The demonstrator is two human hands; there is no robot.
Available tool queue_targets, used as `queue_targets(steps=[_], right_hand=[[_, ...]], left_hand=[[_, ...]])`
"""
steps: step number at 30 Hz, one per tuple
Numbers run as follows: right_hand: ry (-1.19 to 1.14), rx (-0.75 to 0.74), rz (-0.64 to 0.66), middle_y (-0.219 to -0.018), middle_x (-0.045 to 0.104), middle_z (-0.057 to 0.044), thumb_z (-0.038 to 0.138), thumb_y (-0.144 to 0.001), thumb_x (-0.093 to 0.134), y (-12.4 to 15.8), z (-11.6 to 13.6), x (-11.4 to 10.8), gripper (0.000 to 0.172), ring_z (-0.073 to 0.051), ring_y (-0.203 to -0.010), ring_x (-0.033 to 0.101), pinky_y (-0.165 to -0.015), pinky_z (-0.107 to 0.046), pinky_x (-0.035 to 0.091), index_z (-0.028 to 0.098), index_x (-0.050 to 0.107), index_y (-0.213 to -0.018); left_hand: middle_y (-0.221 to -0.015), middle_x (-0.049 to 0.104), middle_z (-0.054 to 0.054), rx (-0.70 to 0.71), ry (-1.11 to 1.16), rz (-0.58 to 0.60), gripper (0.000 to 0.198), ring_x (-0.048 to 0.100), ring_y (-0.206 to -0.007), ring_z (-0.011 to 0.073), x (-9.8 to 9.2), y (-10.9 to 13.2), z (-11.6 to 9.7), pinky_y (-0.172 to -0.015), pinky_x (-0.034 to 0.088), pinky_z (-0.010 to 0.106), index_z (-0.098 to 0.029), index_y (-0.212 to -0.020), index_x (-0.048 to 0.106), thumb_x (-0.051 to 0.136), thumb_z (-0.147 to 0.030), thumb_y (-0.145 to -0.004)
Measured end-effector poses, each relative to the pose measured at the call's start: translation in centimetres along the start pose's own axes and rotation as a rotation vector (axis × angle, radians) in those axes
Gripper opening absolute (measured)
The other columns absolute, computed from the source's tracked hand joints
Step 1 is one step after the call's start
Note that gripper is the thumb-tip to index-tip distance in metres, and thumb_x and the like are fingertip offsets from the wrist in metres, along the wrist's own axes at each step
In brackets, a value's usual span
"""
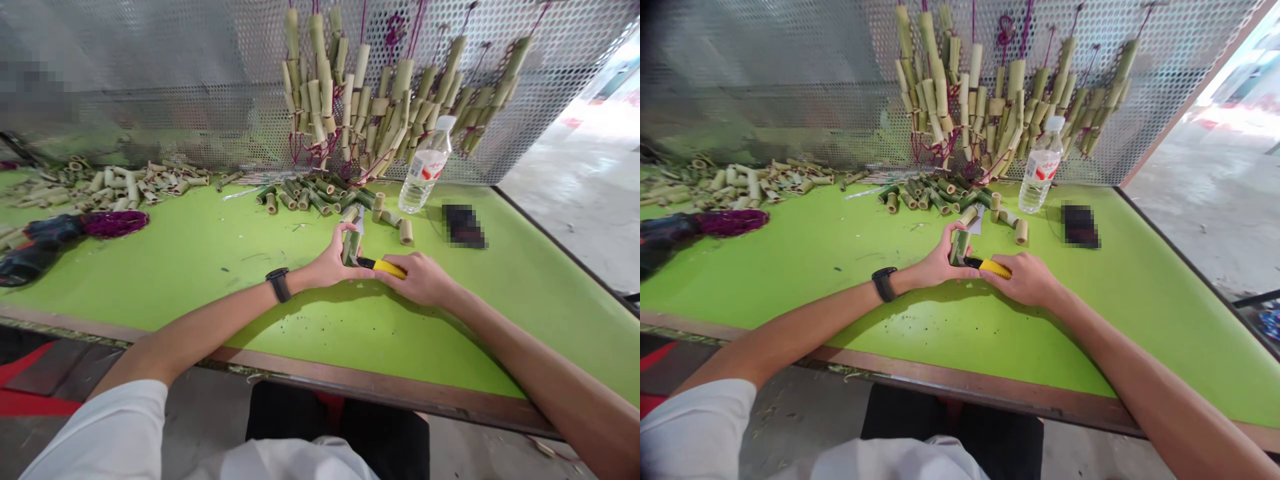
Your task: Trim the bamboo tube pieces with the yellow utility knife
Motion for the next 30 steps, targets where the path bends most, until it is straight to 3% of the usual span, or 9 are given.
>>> queue_targets(steps=[7,11,23,30], right_hand=[[-0.088,-0.064,0.053,-0.062,0.062,-0.002,0.069,-0.106,0.042,0.2,0.9,0.1,0.057,-0.015,-0.049,0.049,-0.054,-0.031,0.032,0.021,0.069,-0.091],[-0.102,-0.1,0.08,-0.062,0.062,-0.002,0.067,-0.106,0.042,0.2,1.0,0.2,0.057,-0.014,-0.048,0.048,-0.054,-0.031,0.032,0.02,0.069,-0.088],[-0.042,-0.08,0.022,-0.062,0.061,-0.002,0.072,-0.107,0.045,0.3,1.0,-0.1,0.064,-0.014,-0.052,0.045,-0.057,-0.032,0.031,0.021,0.076,-0.088],[-0.041,-0.012,-0.082,-0.061,0.064,-0.003,0.07,-0.107,0.046,0.1,0.8,-0.1,0.061,-0.015,-0.047,0.046,-0.053,-0.032,0.031,0.022,0.081,-0.098]], left_hand=[[-0.108,0.054,-0.003,0.018,-0.036,-0.048,0.113,0.057,-0.081,0.0096,-0.4,0.0,0.4,-0.075,0.05,0.029,-0.032,-0.15,0.025,0.105,-0.046,-0.071],[-0.112,0.054,-0.001,0.003,-0.061,-0.049,0.114,0.059,-0.084,0.0111,-0.5,0.0,0.7,-0.078,0.051,0.031,-0.032,-0.152,0.023,0.104,-0.051,-0.073],[-0.094,0.049,-0.004,0.051,-0.211,0.067,0.092,0.047,-0.071,0.01,0.4,0.4,-0.8,-0.062,0.04,0.024,-0.031,-0.146,0.035,0.097,-0.055,-0.083],[-0.093,0.054,-0.004,-0.074,-0.092,0.0,0.088,0.046,-0.059,0.0071,-0.1,0.3,-0.2,-0.055,0.039,0.024,-0.03,-0.15,0.033,0.088,-0.063,-0.09]])
Point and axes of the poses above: each hand's wrist, its own y-axis away from the middle knuckle, its own x-axis out of the palm, z = x × y, the point moved 7 cm from there along -y, towards the middle knuckle
